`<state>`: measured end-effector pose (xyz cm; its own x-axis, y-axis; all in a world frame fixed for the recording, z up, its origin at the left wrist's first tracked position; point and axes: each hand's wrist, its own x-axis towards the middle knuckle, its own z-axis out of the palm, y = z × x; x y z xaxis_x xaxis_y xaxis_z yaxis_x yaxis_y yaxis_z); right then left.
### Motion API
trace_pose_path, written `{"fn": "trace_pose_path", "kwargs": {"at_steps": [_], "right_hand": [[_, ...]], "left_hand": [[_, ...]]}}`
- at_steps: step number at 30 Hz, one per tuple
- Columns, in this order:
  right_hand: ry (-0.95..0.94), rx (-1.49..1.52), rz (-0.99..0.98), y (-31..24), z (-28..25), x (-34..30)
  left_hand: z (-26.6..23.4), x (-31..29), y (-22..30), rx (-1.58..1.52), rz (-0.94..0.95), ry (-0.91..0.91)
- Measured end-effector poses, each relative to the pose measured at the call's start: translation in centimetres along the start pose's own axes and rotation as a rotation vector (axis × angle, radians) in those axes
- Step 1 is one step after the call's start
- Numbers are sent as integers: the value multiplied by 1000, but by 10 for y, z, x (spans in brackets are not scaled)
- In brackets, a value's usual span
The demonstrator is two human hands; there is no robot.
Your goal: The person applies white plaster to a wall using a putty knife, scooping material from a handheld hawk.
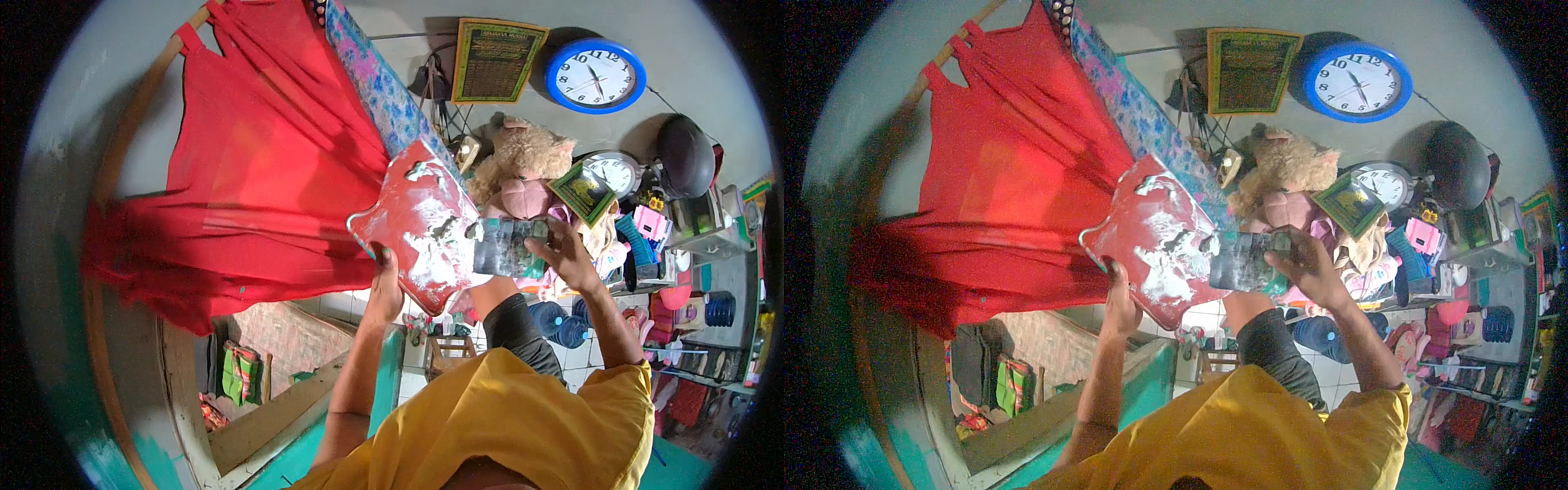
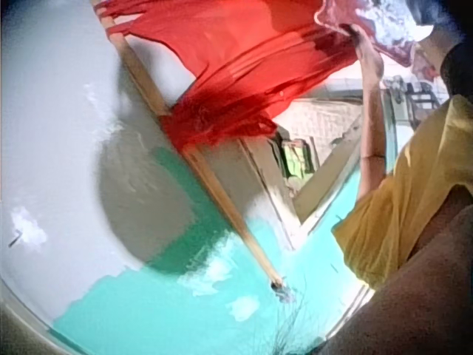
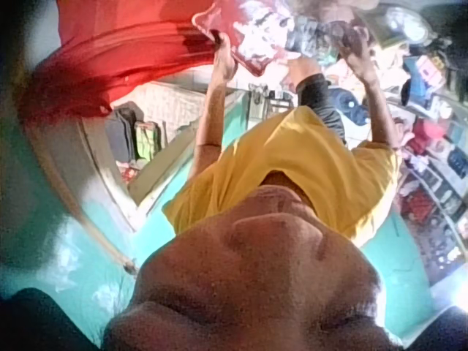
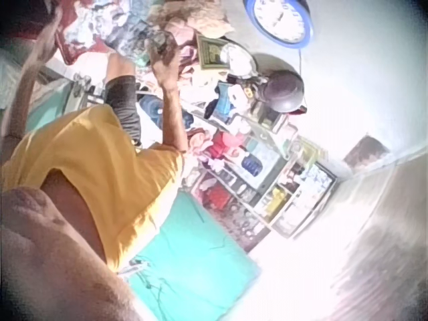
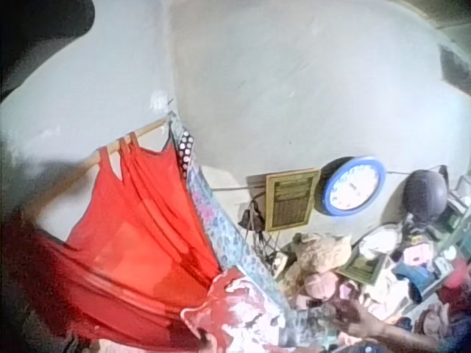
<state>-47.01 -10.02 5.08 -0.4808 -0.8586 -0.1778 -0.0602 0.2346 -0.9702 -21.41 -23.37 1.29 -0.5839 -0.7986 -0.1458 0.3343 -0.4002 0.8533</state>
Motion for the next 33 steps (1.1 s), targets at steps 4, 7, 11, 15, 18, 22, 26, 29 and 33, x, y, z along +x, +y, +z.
{"fn": "trace_pose_path", "kwargs": {"at_steps": [4,7,11,15,18,22,26,29,33], "right_hand": [[-525,378,-212,-8,-15,25],[-624,-212,-102,-34,-4,44],[-661,-494,-303,-63,15,47],[-612,-312,-132,-56,20,47],[-639,-186,-122,-21,7,56],[-625,84,-49,-7,-2,61],[-612,174,-199,-27,-3,48],[-571,28,-261,-34,-2,39],[-481,-792,-664,-66,4,32]], "left_hand": [[-22,8,5,81,-194,13],[-22,11,16,83,-267,-67],[-12,15,19,30,-286,-21],[-14,15,11,51,-241,-36],[-15,20,9,-1,-257,-69],[-7,20,5,-50,-210,34],[-3,22,4,-109,-139,55],[-4,25,6,-118,-153,53],[-5,31,10,-116,-115,22]]}}
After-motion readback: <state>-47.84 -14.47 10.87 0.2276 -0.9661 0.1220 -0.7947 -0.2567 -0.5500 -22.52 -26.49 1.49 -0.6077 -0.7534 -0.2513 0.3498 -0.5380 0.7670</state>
